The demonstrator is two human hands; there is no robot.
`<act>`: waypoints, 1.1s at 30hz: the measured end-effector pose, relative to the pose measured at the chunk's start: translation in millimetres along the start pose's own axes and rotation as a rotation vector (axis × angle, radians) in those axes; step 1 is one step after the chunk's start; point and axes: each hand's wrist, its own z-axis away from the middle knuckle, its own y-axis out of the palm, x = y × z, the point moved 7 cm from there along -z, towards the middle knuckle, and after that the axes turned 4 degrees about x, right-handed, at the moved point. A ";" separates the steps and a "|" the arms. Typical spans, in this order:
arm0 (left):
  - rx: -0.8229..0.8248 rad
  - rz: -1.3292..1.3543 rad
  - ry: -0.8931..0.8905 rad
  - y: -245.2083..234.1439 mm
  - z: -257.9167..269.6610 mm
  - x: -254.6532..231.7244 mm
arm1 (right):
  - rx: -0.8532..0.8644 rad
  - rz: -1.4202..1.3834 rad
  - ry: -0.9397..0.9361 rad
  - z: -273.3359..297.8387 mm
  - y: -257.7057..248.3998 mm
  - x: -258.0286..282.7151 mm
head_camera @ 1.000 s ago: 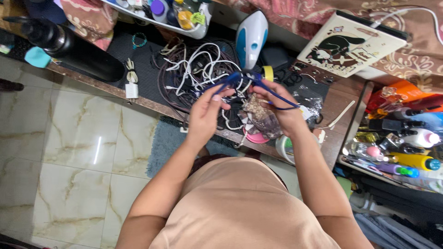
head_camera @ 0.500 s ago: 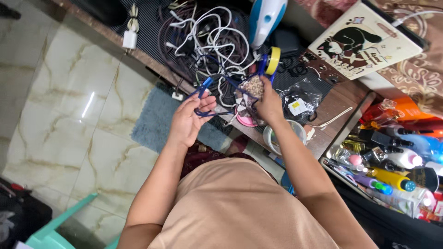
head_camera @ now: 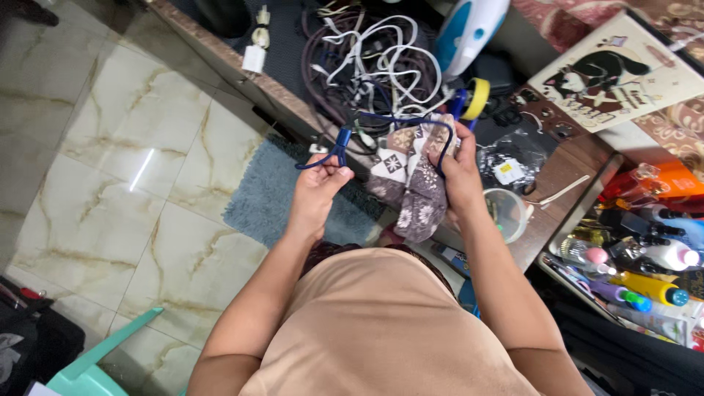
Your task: The person untangles and coils a white USB cable, then picks up a blue cable and wipes it with a patterned cloth. The person continues to wipe and handle the blue cable while standing at a cluttered counter.
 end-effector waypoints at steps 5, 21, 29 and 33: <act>-0.123 -0.005 0.023 -45.0 14.5 -2.3 | 0.159 -0.396 0.163 20.9 71.8 -53.8; 0.025 0.595 -0.326 -100.2 74.4 -38.4 | 0.359 0.403 0.006 44.8 159.0 -67.2; -0.142 0.383 0.013 -75.5 74.7 -40.9 | 0.569 0.288 0.039 60.1 196.3 -50.3; -0.132 0.404 0.116 -48.5 72.6 -33.2 | 0.668 0.150 -0.030 69.3 203.7 -52.6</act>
